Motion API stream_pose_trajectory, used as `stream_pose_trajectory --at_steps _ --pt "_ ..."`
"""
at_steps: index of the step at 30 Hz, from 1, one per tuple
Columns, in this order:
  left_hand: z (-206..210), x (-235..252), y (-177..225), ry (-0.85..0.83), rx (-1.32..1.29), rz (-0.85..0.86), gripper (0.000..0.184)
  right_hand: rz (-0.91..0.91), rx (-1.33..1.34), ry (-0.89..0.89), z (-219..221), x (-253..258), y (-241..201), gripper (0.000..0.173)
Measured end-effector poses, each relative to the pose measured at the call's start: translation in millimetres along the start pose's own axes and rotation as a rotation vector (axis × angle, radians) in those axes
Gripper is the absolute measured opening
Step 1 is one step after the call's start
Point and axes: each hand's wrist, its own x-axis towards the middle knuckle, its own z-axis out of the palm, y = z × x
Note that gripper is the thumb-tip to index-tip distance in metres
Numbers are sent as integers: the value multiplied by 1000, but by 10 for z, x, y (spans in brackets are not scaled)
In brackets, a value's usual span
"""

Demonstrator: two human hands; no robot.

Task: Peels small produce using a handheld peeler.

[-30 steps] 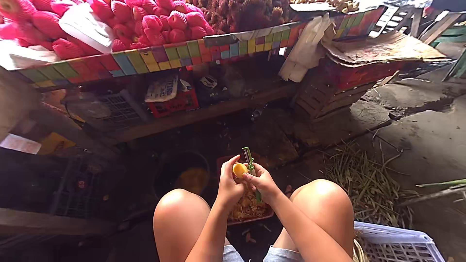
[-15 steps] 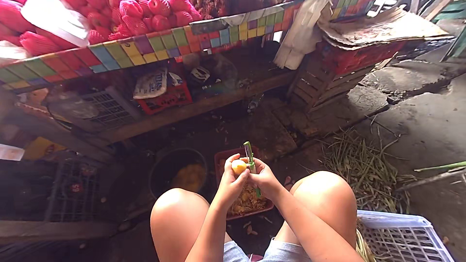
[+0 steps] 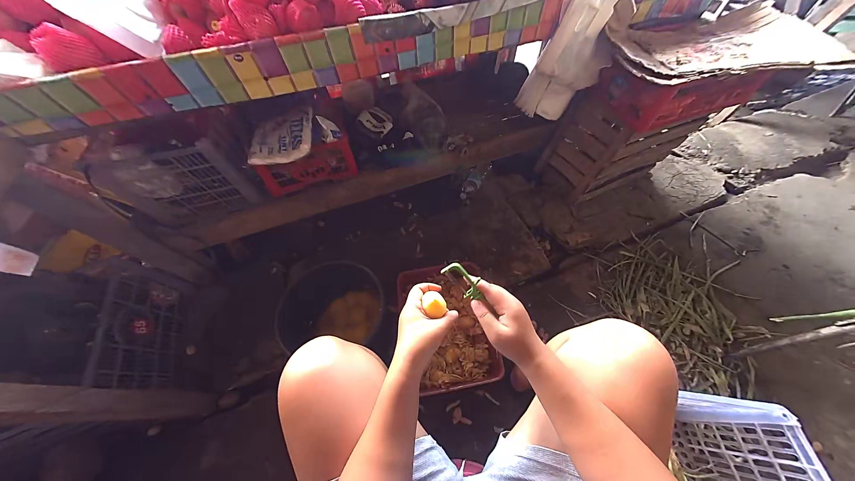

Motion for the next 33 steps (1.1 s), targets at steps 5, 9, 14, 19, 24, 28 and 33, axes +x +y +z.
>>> stream_pose_trajectory --at_steps 5,9,14,19,24,28,33 --pt "-29 27 -96 17 243 157 33 -431 -335 -13 56 -23 99 34" --pt "-94 18 -6 -28 350 73 32 -383 -406 -41 -47 44 154 35" --pt "-110 -11 2 -83 317 76 34 -195 -458 2 -111 88 150 35" --pt "-76 -5 39 -3 434 21 39 -252 -351 -27 41 -21 17 35" --pt "-93 -32 -83 -16 313 261 36 69 -503 -152 -123 125 64 39" --pt "-97 66 -221 -19 -118 396 35 119 -409 -108 -132 85 -48 40" --pt "-278 193 -420 -165 -477 147 38 276 -359 -173 -310 92 -154 45"
